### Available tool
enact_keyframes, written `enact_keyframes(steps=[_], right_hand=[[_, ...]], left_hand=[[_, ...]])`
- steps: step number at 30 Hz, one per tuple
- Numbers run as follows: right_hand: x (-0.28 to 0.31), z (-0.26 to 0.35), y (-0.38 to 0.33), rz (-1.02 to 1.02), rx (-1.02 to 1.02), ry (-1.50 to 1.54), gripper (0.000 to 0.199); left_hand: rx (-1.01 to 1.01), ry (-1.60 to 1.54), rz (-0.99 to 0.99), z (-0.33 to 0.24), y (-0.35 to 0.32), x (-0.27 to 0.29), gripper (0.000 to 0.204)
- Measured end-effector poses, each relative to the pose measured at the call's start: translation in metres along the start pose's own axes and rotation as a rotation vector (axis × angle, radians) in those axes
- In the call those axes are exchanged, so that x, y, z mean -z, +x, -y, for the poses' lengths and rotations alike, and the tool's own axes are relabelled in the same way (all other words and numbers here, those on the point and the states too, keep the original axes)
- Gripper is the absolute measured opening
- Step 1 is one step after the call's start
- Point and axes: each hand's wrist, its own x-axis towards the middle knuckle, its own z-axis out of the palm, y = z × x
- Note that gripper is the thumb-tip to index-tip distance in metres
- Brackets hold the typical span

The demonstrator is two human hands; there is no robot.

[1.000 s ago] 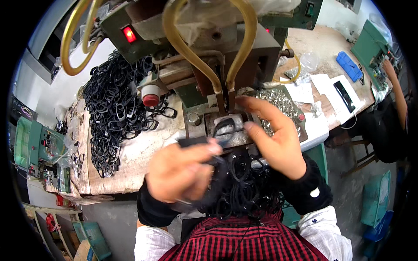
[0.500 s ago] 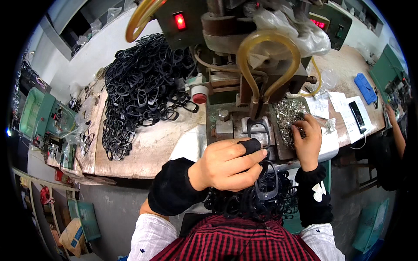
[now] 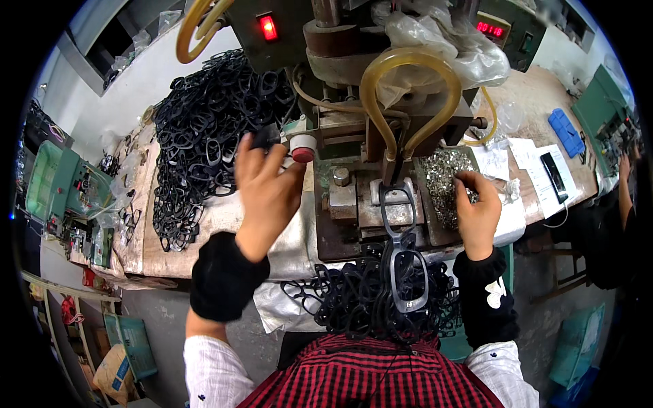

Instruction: The person repeatedly picks up black rubber rings and small metallic components, places them into a press machine, and removes the assembled parts. The process is continuous and repetitive, with the person handling the components by hand.

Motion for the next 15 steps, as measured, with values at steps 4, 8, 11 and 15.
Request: enact_keyframes(steps=[4,8,11,15], right_hand=[[-0.004,0.001,0.001,0.057,-0.171,0.199,0.015],[0.019,-0.012,-0.016,-0.032,-0.113,0.057,0.014],[0.033,-0.016,-0.030,-0.058,-0.180,0.127,0.014],[0.039,0.030,-0.017,0.135,-0.091,0.316,0.012]], left_hand=[[-0.133,0.329,0.262,0.072,-0.064,-0.097,0.013],[0.069,0.261,0.305,0.077,-0.071,-0.094,0.013],[0.135,0.055,0.128,0.058,-0.070,-0.063,0.019],[0.534,-0.305,-0.081,0.039,-0.076,-0.045,0.011]])
